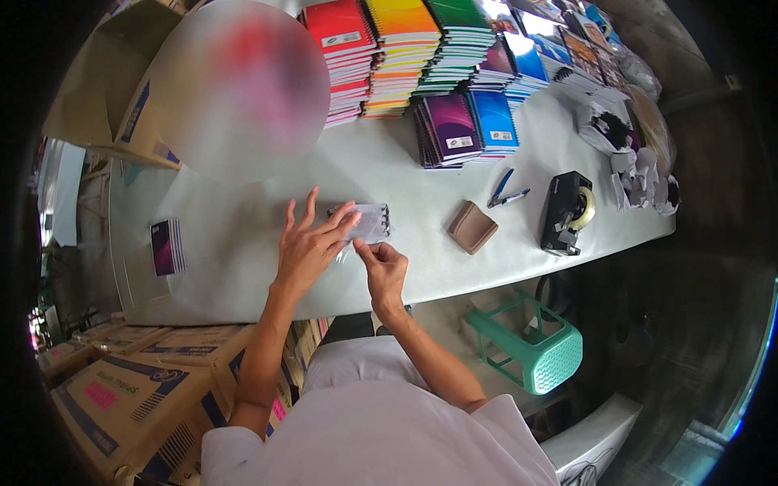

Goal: The person places a small stack of notebooks into a clear plastic sleeve and seals it using adhesive tape.

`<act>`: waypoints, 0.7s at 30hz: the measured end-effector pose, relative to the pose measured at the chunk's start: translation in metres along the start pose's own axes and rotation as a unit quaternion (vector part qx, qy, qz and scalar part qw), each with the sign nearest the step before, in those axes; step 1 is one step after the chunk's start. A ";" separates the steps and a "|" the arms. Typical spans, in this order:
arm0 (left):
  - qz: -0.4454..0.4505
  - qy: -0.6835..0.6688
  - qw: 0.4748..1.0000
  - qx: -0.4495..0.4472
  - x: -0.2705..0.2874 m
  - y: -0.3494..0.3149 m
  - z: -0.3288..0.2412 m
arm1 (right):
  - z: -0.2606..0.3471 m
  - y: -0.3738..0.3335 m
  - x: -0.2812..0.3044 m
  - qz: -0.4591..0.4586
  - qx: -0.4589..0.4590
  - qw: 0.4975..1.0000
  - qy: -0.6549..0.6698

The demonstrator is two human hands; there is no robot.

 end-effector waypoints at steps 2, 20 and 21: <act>0.001 -0.020 1.000 -0.010 0.007 0.007 0.002 | 0.001 0.003 -0.001 -0.001 0.003 1.000 0.008; -0.171 -0.556 0.800 0.146 0.002 0.014 0.075 | -0.005 -0.005 -0.106 0.255 0.231 0.938 -0.054; -0.206 -0.556 0.788 0.165 0.002 0.011 0.081 | -0.028 0.035 -0.105 0.275 0.024 0.914 0.298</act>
Point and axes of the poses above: each hand's wrist, its own y-axis towards the middle knuckle, its own x-axis out of the back of the hand, z = x × y, the point moved 3 cm from there along y, towards the middle knuckle, and after that the axes turned 7 degrees about -x, right-handed, at the moved point
